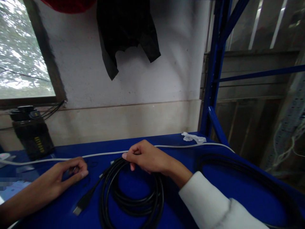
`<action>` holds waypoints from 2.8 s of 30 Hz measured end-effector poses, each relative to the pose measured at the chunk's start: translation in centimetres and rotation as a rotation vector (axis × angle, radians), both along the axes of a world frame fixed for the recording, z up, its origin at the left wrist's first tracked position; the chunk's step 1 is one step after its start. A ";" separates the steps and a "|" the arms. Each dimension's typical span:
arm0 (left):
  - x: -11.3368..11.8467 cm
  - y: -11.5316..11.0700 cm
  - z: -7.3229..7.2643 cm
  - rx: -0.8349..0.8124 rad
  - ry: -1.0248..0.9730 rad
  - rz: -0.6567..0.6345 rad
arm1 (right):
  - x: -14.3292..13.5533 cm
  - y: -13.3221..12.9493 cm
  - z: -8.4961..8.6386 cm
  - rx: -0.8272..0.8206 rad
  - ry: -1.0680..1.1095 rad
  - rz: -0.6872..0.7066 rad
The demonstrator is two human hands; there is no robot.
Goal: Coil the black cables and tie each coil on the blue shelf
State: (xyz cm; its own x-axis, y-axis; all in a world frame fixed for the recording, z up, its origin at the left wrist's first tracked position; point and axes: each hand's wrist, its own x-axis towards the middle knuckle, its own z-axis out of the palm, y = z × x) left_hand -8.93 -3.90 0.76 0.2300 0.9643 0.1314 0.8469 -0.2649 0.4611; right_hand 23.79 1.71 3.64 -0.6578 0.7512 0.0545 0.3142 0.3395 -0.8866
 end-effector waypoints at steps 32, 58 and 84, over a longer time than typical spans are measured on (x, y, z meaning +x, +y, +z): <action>13.7 3.4 2.6 0.170 -0.547 -0.289 | 0.1 0.6 -0.6 -0.016 0.196 -0.057; 13.2 2.7 2.3 0.123 -0.624 -0.132 | 0.0 -0.1 -0.5 -0.020 0.201 -0.123; 13.0 1.9 2.5 0.098 -0.606 0.059 | -0.1 -0.6 -0.1 -0.106 0.298 -0.061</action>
